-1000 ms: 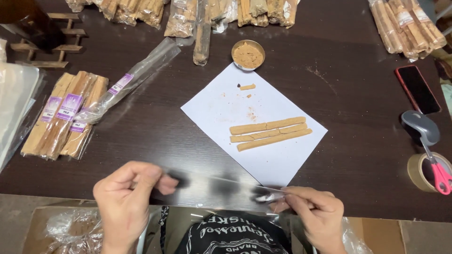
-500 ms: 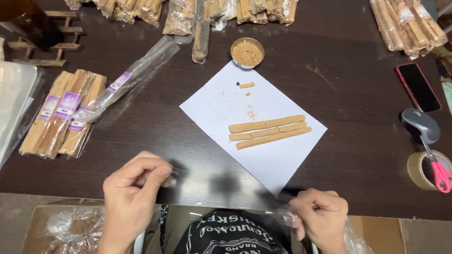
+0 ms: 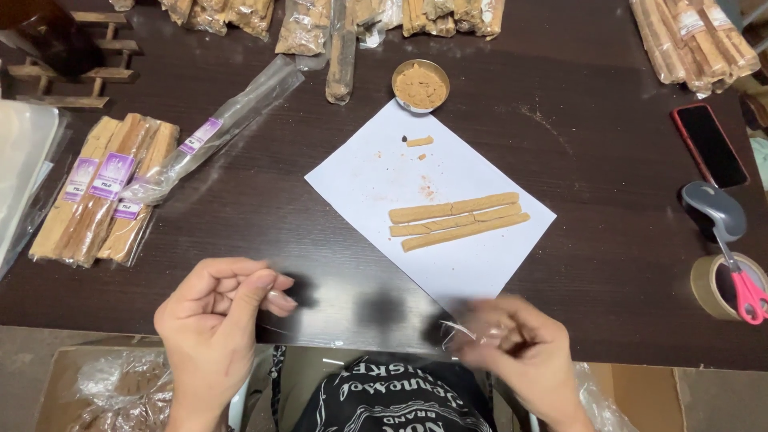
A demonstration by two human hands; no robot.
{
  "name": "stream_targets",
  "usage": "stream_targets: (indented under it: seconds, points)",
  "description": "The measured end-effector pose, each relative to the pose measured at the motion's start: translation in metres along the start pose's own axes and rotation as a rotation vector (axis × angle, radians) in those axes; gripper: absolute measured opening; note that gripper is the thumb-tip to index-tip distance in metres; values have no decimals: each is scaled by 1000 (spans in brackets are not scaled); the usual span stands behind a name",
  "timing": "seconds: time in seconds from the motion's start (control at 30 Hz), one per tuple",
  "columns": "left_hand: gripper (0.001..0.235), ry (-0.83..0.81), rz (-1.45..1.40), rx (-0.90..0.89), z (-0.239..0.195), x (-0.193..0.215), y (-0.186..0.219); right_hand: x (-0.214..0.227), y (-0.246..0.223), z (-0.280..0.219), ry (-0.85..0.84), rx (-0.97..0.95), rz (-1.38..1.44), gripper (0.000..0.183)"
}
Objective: The person removes wooden sticks from a plastic wrapper, aligns them on a white sheet of paper, and slides them into a new clear plastic sleeve.
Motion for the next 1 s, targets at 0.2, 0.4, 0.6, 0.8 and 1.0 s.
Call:
stream_targets:
  seconds: [0.2, 0.4, 0.6, 0.8, 1.0]
  points:
    - [6, 9, 17, 21, 2, 8, -2, -11, -7, 10, 279, -31, -568, 15]
    - [12, 28, 30, 40, 6, 21, -9, -24, -18, 25, 251, -42, -485, 6]
    - [15, 48, 41, 42, 3, 27, -2, -32, -31, 39, 212, 166, -719, 16]
    - [19, 71, 95, 8, -4, 27, 5, -34, -23, 40, 224, 161, -498, 22]
    - [23, 90, 56, 24, -7, 32, 1, -37, -4, 31, 147, 227, 216, 40]
Point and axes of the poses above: each hand's wrist, its own z-axis towards the middle knuckle, its own x-axis out of the back of the hand, y = z × x, the point moved 1 cm from there along z, towards the middle knuckle, and after that the axes turned 4 degrees about -y, right-handed, at the moved point
